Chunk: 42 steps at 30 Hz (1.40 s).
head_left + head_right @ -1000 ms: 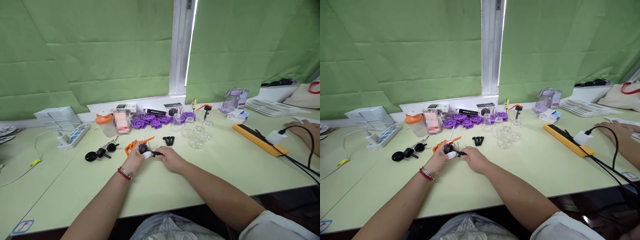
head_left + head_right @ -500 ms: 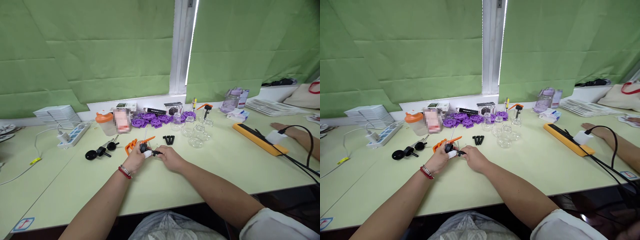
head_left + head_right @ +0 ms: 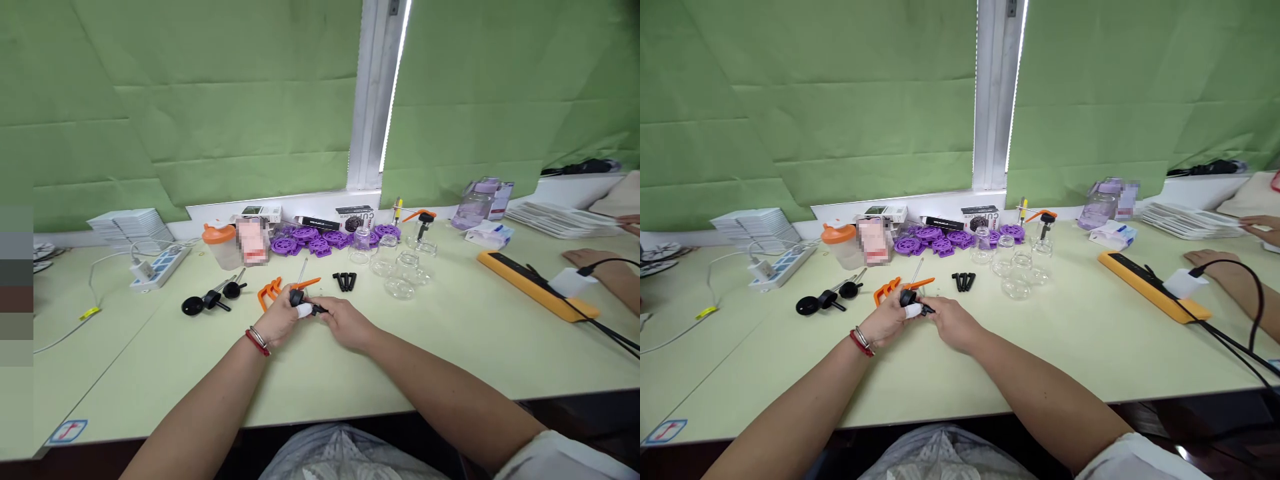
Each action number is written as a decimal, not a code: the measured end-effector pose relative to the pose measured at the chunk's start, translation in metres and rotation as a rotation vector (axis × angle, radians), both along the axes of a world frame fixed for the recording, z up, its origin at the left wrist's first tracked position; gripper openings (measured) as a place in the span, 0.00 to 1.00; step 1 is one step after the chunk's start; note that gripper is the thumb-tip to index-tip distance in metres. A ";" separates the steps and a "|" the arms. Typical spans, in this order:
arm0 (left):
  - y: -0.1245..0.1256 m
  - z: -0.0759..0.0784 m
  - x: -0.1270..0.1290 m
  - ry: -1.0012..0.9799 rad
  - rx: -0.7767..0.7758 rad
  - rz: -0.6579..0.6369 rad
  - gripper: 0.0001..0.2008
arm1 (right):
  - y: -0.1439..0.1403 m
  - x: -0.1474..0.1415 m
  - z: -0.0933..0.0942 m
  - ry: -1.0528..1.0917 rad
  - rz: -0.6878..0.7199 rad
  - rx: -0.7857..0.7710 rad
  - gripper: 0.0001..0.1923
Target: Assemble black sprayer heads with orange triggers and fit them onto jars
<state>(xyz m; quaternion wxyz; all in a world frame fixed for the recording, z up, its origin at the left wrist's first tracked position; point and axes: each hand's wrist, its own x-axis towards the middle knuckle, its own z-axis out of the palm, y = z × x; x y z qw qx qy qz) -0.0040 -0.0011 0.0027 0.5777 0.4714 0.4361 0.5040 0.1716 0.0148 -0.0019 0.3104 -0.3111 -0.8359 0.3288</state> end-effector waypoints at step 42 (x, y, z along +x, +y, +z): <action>-0.020 0.012 0.026 1.165 0.750 0.200 0.61 | -0.004 -0.008 0.004 0.755 0.237 -1.111 0.15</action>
